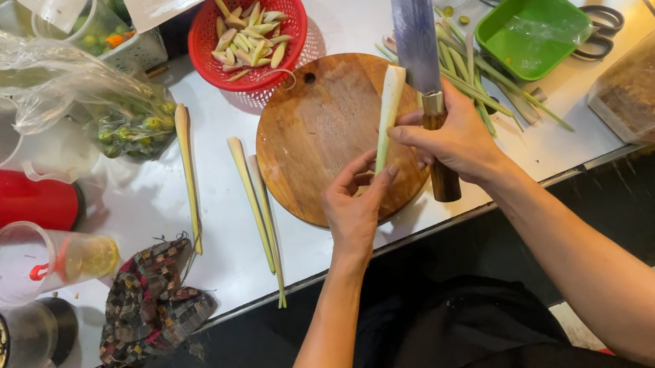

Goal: Slicing lemongrass stalks on a wooden cutting board using a large knife.

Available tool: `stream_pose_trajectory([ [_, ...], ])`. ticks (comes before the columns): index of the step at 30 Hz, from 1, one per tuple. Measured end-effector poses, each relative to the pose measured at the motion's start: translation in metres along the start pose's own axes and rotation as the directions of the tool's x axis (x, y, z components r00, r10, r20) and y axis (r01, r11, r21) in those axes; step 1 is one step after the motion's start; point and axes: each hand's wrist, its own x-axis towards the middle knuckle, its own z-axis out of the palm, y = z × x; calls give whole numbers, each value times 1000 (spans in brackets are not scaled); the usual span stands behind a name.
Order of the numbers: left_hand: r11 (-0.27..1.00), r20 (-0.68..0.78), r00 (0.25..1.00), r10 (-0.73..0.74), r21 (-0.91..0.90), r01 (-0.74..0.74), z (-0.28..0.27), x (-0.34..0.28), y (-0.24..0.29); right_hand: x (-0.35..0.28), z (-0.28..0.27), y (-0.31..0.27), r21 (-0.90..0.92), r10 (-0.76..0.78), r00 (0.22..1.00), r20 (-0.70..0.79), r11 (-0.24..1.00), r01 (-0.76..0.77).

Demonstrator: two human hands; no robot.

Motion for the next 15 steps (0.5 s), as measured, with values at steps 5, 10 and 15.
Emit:
stream_pose_trajectory([
  [5,995,31,999,-21,-93,24,0,1,-4,-3,2,-10,-62,1,1000,14,998,0],
  [10,987,42,996,-81,-137,86,-4,3,-16,-1,1,-4,-73,-27,999,16,997,28],
  [15,909,161,960,-229,-319,270,-9,2,-6,-2,0,-4,-25,-33,999,39,999,34],
])
